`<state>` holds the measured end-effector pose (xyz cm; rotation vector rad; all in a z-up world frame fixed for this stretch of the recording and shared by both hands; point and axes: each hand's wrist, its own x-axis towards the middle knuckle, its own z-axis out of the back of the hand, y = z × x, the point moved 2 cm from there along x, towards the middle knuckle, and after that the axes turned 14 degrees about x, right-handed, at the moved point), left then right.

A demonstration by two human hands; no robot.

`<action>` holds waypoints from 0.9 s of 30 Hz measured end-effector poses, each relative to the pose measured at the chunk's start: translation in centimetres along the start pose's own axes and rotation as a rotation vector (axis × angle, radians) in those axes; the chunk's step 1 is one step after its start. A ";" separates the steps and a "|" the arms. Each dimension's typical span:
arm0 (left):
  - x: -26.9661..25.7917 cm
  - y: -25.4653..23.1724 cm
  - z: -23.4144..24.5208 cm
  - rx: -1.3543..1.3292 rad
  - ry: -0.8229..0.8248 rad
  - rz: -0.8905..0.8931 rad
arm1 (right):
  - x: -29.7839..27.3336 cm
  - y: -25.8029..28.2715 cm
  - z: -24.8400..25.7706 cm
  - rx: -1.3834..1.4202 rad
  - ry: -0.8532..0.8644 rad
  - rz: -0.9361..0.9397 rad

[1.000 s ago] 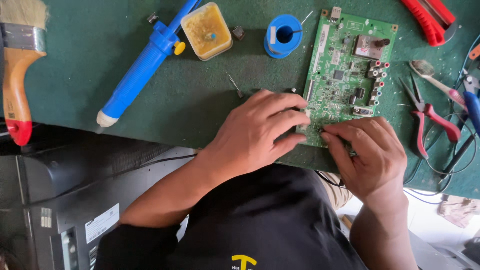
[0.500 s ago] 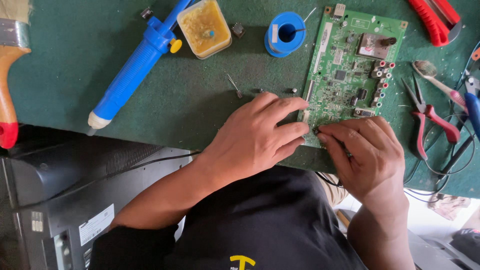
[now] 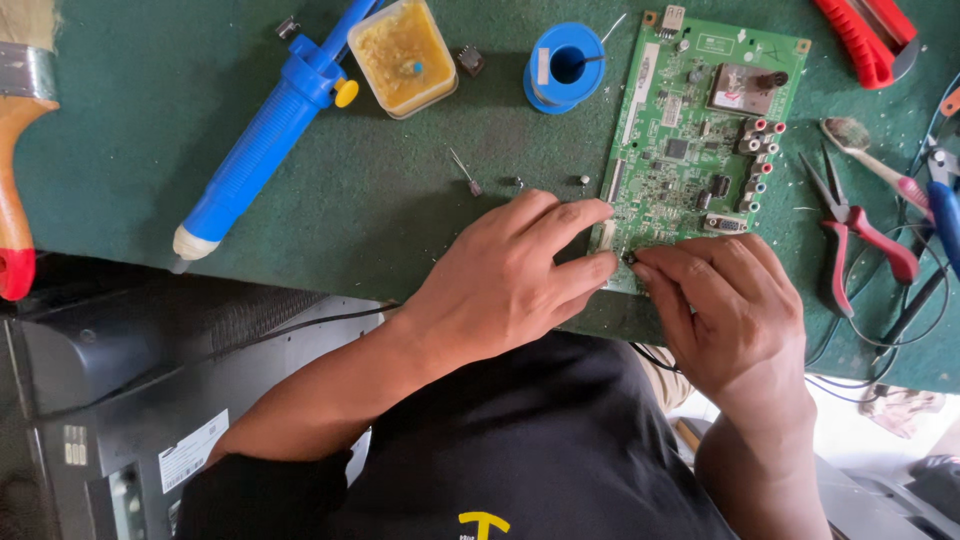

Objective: The person uses pliers to trim the leads of small electronic components and then inserts them into holes on a green circuit board. They repeat this process for several components, carefully positioning each one into the board.

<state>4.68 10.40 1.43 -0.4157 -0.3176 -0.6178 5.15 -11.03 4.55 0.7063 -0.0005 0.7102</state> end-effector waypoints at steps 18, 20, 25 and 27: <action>0.0 -0.2 0.1 0.080 0.014 -0.027 | -0.1 0.0 -0.1 -0.066 0.007 0.005; 0.0 -0.2 0.0 0.088 0.007 -0.036 | -0.1 -0.1 -0.1 -0.067 0.009 0.003; 0.0 -0.3 -0.2 0.089 0.023 -0.040 | -0.2 -0.2 -0.1 -0.063 0.016 0.005; 0.2 -0.3 -0.1 0.123 0.032 -0.058 | -0.2 -0.4 -0.1 -0.029 0.019 0.001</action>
